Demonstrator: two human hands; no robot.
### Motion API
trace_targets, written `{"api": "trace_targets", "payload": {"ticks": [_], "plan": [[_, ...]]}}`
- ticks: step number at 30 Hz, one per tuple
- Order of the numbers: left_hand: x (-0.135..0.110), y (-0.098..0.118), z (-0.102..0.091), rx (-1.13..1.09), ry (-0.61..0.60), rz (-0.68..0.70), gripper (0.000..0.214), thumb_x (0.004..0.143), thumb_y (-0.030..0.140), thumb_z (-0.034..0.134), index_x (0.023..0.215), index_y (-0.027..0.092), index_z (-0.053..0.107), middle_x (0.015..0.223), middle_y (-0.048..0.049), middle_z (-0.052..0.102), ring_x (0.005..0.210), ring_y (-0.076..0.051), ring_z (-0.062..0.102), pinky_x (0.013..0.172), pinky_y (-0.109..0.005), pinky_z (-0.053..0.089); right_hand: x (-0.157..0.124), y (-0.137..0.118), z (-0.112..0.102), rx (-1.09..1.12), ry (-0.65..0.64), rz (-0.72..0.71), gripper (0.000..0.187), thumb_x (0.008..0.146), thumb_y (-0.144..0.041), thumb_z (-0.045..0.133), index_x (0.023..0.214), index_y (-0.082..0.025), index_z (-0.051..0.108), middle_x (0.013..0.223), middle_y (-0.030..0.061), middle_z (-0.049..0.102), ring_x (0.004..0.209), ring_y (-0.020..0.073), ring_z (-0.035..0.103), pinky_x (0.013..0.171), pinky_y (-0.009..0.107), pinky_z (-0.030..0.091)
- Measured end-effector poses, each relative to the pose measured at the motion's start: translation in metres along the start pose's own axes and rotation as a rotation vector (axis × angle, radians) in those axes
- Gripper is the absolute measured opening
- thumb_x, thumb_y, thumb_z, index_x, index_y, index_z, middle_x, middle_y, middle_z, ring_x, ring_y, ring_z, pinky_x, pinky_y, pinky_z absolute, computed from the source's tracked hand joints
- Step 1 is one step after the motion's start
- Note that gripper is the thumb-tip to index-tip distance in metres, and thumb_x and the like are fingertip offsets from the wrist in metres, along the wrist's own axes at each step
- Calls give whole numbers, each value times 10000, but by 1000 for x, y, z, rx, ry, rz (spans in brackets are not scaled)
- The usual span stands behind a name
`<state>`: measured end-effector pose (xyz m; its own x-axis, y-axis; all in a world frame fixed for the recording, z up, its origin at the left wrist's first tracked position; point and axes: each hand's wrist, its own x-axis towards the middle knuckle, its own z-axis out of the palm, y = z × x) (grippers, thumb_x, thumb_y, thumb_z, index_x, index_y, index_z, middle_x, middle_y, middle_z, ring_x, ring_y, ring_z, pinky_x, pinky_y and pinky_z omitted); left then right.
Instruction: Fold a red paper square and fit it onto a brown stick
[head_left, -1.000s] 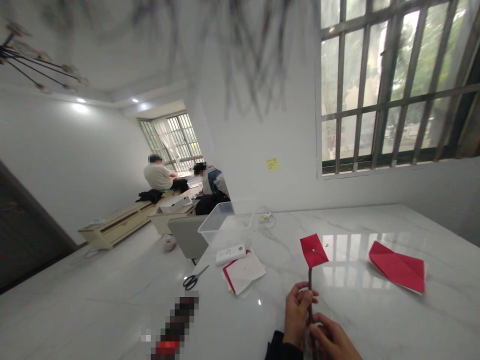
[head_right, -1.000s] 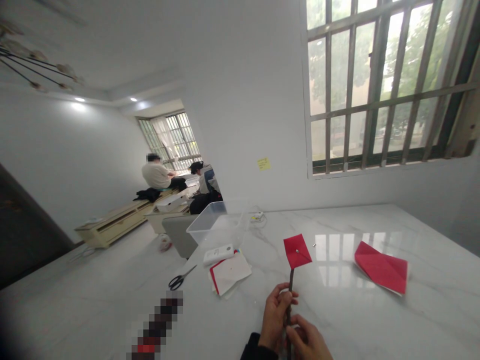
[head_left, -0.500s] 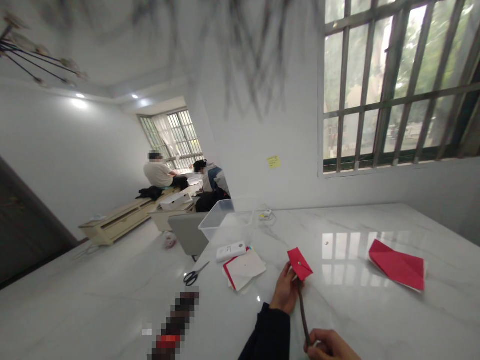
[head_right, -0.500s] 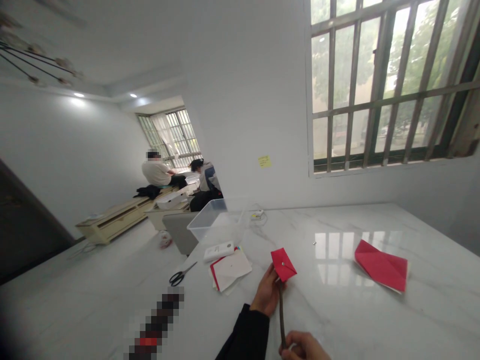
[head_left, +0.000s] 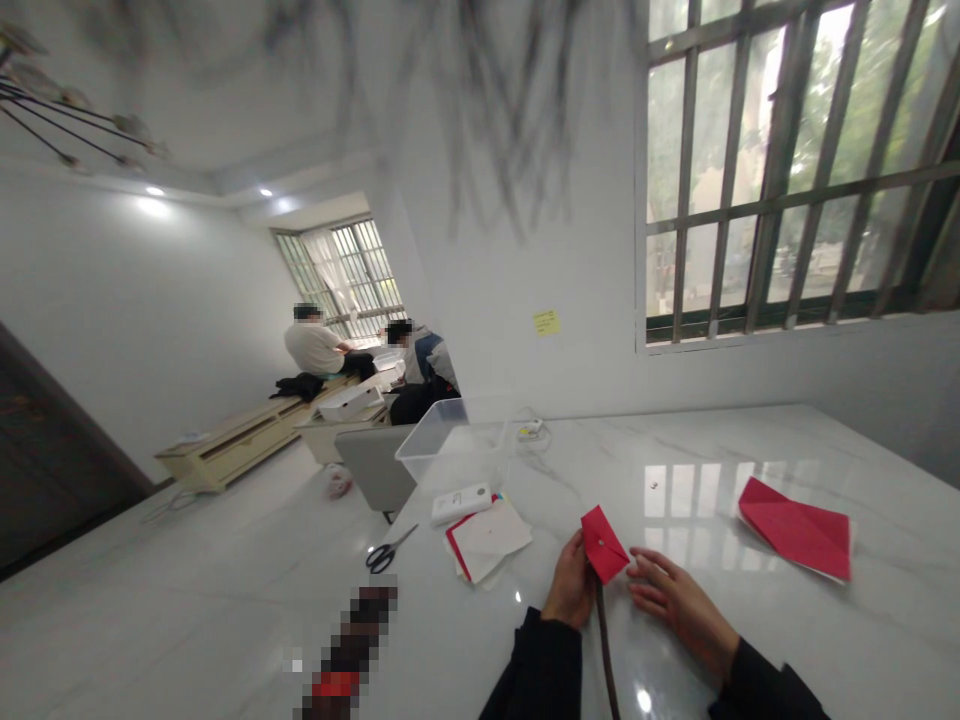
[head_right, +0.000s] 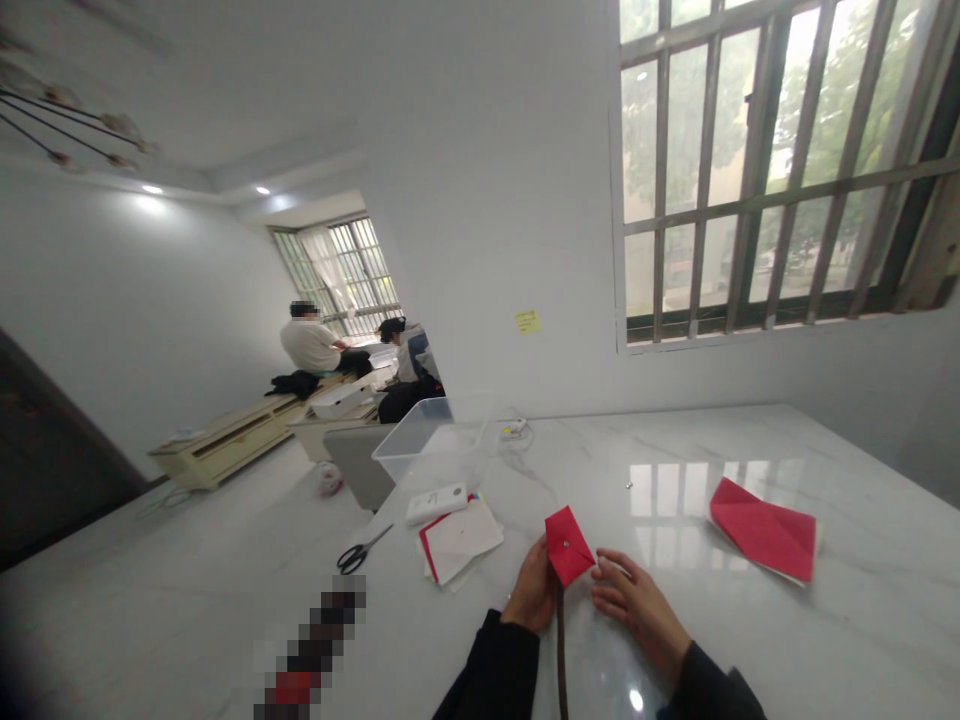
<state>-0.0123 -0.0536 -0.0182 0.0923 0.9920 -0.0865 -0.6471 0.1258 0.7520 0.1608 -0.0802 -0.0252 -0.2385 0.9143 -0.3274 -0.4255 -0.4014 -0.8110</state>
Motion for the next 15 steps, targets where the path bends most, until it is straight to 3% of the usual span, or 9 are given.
{"api": "trace_targets", "payload": {"ticks": [6,15], "plan": [[1,-4,1,81,-6,19,556,684,479,924,1060,108,751,974,-150,757,935,-277,705,896,-405,537,32,-13,5,-30,-96,-18,518,770,-503,881,1128,-199,663,1020,74,775,792,163,749,782,293,576],[2,-1,8,163,-73,-25,542,695,500,899,1041,111,748,945,-145,753,928,-278,697,866,-393,533,35,-22,6,-82,-239,-65,495,720,-466,908,1026,-139,697,1034,109,765,935,215,745,861,316,576]]}}
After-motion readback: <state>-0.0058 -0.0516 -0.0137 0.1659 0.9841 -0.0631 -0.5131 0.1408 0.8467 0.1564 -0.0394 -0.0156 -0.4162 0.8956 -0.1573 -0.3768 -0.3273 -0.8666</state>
